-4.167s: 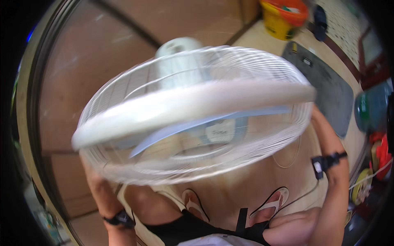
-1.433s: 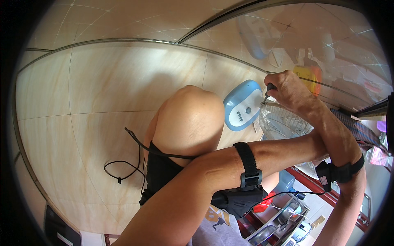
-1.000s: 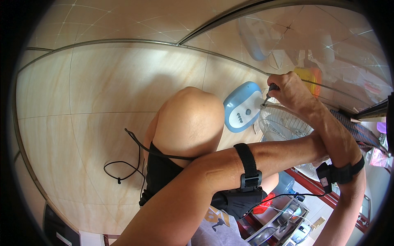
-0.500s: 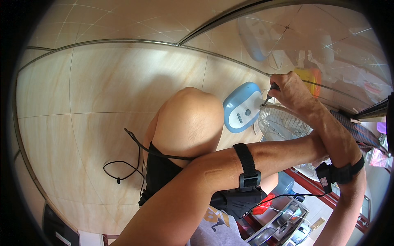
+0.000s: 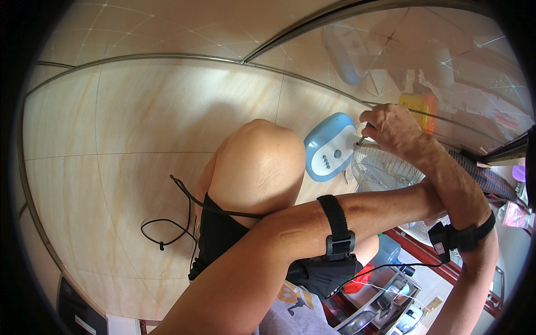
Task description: The person uses a screwdriver to tighten screws on the base and front grill of a white pedestal fan. They adjust the fan's position and reattach the front grill to the base.
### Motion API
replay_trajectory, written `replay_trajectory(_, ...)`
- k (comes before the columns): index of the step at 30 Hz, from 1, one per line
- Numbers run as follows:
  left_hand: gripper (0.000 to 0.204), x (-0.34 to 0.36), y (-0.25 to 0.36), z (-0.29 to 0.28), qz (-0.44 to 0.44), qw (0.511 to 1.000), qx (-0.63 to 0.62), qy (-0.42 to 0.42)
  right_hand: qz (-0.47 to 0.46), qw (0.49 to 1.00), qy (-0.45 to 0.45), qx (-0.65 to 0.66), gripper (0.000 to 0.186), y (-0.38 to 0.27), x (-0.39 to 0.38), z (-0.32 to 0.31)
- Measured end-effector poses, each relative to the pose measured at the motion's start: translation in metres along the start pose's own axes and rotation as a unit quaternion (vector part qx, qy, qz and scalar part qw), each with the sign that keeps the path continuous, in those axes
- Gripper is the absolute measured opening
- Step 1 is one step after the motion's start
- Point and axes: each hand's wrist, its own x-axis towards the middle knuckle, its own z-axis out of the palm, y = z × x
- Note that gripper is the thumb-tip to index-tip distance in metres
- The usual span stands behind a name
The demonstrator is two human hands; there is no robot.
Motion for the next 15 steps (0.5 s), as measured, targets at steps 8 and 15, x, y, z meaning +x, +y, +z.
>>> replay_trajectory(8,0.069,0.0,-0.003,0.006,0.02,0.995,0.07,-0.067,-0.002,0.999,0.014,-0.046,0.029,-0.003,-0.005,0.001)
replay_trajectory(15,0.048,0.001,0.005,-0.016,0.003,1.0,-0.002,-0.009,-0.021,0.992,-0.078,-0.094,0.025,0.0,-0.001,0.001)
